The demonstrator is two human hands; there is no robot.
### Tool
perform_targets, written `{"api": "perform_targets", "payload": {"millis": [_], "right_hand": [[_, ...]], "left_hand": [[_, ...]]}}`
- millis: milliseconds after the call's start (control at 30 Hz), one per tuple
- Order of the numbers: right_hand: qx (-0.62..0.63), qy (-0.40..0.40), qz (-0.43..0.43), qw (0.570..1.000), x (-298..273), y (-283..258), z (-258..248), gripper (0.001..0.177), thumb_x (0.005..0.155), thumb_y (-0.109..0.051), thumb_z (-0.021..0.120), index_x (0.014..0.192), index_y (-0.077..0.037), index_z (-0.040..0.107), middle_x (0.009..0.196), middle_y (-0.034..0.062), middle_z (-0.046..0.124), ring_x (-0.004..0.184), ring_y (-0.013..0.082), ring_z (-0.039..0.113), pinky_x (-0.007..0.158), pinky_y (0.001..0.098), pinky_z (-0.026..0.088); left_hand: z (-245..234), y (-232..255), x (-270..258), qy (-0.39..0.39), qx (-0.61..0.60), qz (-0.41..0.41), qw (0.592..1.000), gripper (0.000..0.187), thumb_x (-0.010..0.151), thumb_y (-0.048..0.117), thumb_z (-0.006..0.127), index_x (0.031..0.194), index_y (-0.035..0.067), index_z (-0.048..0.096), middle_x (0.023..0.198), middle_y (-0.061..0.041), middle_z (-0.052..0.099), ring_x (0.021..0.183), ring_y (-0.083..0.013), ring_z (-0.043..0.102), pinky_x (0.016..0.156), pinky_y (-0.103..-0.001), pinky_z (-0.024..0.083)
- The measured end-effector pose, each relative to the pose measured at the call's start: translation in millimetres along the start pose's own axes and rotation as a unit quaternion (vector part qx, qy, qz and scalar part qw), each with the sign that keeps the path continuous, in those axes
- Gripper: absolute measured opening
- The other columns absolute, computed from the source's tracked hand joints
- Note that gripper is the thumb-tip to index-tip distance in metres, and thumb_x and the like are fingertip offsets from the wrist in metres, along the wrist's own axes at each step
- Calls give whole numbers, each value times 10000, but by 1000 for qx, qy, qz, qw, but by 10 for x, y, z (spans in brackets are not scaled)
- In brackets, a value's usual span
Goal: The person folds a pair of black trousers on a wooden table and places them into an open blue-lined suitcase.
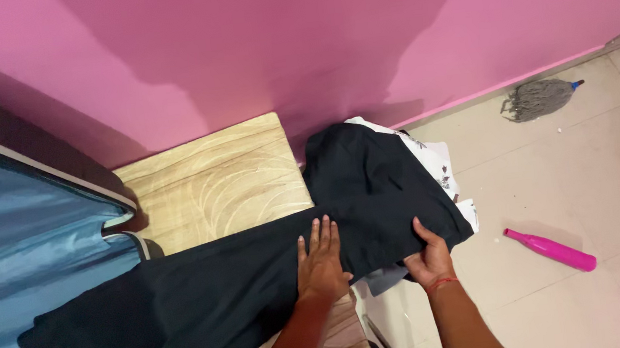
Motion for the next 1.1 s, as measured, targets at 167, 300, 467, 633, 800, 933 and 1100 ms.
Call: {"api": "perform_targets", "payload": {"millis": [167,300,467,633,800,933,1100], "right_hand": [[-136,56,-84,986,25,-138,260,363,939,-106,656,1257,67,628,1216,185,701,1117,329,681,1005,453,540],[-349,167,-266,883,-372,-249,691,337,924,-128,714,1231,2,663,1191,114,719,1083,254,672,947,354,518],[-578,-51,-540,609,-1404,236,1540,345,831,-80,780,1154,-7,681,1176,157,713,1075,298,674,948,376,521],[-650,-325,-444,524,-1808,1115,1691,519,750,-74,783,1253,-8,674,1300,170,668,1160,361,620,1009,444,484],[-700,-333,-390,497,-1753,1507,1437,468,843,-84,767,1292,-18,656,1349,165,659,1193,356,604,1024,440,487],[-710,-305,-402,491,-1734,1533,1331,513,854,-130,787,1333,-28,634,1401,184,605,1256,377,562,1044,444,465],[-739,-138,-432,499,-1599,1257,1222,491,798,-108,798,1266,-67,656,1387,170,584,1298,377,520,1084,458,418]], "left_hand": [[-29,-191,-21,208,-138,85,965,841,798,318,829,1484,58,418,1608,-124,336,1520,-264,255,1216,-499,218],[-96,-634,-225,304,-440,-5,845,506,812,345,741,1244,82,714,1265,-116,727,1174,-238,700,1006,-422,558],[-136,-826,-505,68,-780,4,623,603,881,521,515,1245,73,689,1229,-134,755,1121,-280,718,890,-420,547],[44,-947,-641,43,-904,70,419,671,891,578,534,1282,45,648,1188,-161,727,1109,-284,684,928,-413,554],[515,-1346,-396,101,-803,-85,581,475,896,260,667,1299,8,665,1245,-137,721,1090,-256,682,927,-364,525],[478,-1465,-415,161,-709,-66,684,479,915,255,686,1322,4,659,1265,-141,742,1114,-237,691,960,-343,513],[337,-1665,-461,255,-490,-81,830,844,767,31,841,1483,12,395,1415,-181,587,1319,-291,565,1097,-363,439]]}}
Point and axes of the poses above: each hand's wrist, its own x-axis towards the middle knuckle, its own z-axis out of the palm, y = z × x, the point moved 5 cm from there along x, towards the middle knuckle
